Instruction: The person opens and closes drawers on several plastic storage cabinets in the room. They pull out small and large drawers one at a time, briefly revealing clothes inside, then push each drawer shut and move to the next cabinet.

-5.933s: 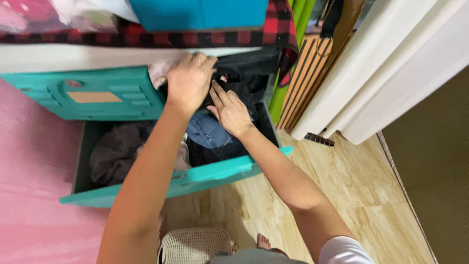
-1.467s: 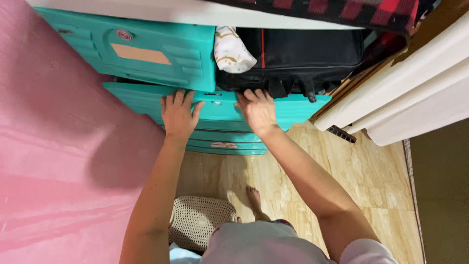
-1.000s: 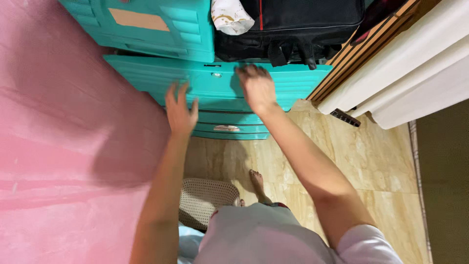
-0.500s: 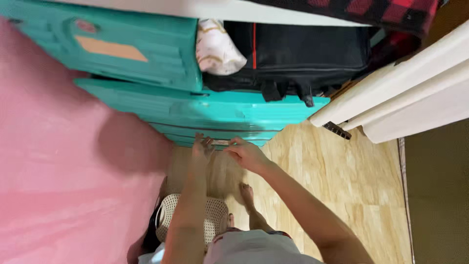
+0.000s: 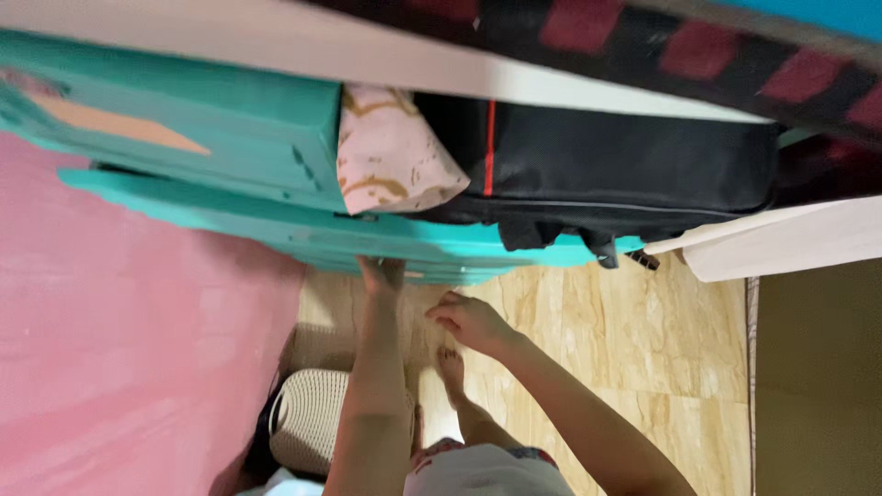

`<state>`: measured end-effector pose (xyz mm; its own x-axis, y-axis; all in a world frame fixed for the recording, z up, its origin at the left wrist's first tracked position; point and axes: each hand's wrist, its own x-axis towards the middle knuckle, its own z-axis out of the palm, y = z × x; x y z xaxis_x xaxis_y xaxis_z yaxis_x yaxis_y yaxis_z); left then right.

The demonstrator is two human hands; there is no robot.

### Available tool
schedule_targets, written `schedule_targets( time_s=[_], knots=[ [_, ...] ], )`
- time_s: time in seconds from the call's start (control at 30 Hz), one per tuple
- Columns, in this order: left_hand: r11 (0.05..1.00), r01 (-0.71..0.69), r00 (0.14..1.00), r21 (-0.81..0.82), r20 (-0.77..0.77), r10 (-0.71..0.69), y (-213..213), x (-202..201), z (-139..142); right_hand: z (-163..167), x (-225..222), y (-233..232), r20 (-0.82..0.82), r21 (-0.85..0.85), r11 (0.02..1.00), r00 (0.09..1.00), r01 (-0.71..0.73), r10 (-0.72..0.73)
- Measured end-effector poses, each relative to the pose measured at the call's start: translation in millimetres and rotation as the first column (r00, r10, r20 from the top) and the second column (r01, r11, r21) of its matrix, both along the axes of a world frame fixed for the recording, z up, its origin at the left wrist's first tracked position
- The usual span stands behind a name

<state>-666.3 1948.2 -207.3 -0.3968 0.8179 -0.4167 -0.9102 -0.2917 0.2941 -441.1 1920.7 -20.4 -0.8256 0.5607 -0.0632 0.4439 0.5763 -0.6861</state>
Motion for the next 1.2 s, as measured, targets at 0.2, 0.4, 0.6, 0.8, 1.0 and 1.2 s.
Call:
schedule_targets(
  time_s=[0.2, 0.4, 0.6, 0.8, 1.0, 1.2],
  knots=[
    [0.976, 0.046, 0.999, -0.212, 0.018, -0.043, -39.6, 10.7, -5.9, 3.8, 12.6, -11.6, -0.062, 0.393, 0.906, 0.987, 0.159, -0.147],
    [0.969, 0.045, 0.998, -0.243, -0.030, -0.053, -127.7, 38.4, -14.9, 0.5, 39.5, -19.7, 0.164, 0.486, 0.867, 0.963, 0.112, -0.216],
    [0.961, 0.087, 0.993, -0.261, -0.054, -0.104, -215.4, 52.3, -17.0, -5.6, 53.8, -96.1, 0.154, 0.444, 0.887, 0.964, 0.128, -0.216],
    [0.966, 0.166, 0.980, -0.197, -0.072, -0.183, -257.5, 55.3, -14.9, -3.9, 58.0, -134.8, 0.162, 0.423, 0.892, 0.956, 0.158, -0.246],
    [0.906, 0.308, 0.951, -0.290, 0.090, -0.295, -264.4, 32.0, 30.5, -4.6, 55.6, -140.5, 0.131, 0.438, 0.879, 0.954, 0.188, -0.269],
    [0.931, 0.239, 0.963, -0.274, -0.051, -0.263, -301.7, -10.0, 81.0, -15.5, 56.0, -163.6, -0.014, 0.581, 0.786, 0.968, 0.211, -0.250]
  ],
)
